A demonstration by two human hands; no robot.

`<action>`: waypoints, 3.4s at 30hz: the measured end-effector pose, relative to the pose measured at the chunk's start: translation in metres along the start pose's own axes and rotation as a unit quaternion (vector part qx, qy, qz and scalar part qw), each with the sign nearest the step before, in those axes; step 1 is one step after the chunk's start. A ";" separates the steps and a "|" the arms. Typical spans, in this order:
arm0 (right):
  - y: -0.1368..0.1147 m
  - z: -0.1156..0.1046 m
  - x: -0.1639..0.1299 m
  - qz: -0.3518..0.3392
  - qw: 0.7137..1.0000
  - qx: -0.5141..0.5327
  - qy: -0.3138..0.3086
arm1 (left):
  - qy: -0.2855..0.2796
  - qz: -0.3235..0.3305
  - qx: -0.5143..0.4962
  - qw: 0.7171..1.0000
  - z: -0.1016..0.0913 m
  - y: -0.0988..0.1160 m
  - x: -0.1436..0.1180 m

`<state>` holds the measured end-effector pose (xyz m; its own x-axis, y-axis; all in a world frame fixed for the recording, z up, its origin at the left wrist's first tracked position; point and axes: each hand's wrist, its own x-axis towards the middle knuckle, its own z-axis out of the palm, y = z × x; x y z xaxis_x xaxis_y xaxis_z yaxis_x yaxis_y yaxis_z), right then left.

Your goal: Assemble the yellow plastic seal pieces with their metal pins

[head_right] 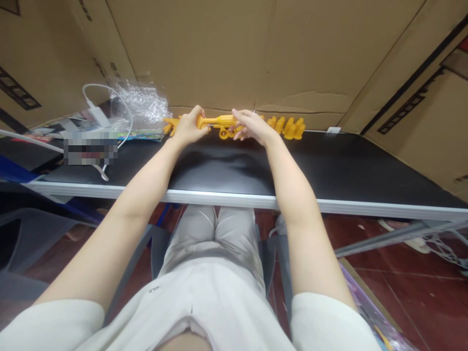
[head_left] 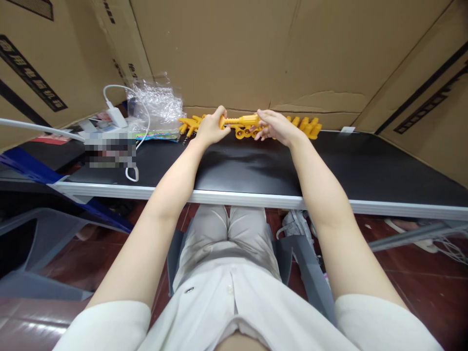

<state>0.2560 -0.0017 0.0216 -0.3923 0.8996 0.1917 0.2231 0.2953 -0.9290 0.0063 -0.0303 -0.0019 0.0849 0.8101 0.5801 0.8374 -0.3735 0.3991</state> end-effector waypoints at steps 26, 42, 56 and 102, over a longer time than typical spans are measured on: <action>0.007 0.001 0.005 -0.124 0.974 -0.173 0.080 | 0.011 -0.001 -0.014 1.000 -0.005 -0.003 0.006; -0.002 0.001 -0.002 -0.121 0.985 -0.101 0.070 | 0.059 0.072 -0.044 0.995 0.003 -0.017 0.014; 0.002 0.003 0.004 -0.073 0.994 -0.052 0.058 | 0.086 0.117 -0.062 0.987 0.014 -0.025 0.021; 0.002 -0.006 0.003 -0.065 0.998 -0.009 0.002 | 0.060 0.088 -0.032 0.994 0.011 -0.020 0.016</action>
<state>0.2609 0.0032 0.0226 -0.4160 0.8545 0.3110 0.1870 0.4151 -0.8903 -0.0034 -0.0051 -0.0087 0.1579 0.6715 0.7240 0.7796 -0.5347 0.3260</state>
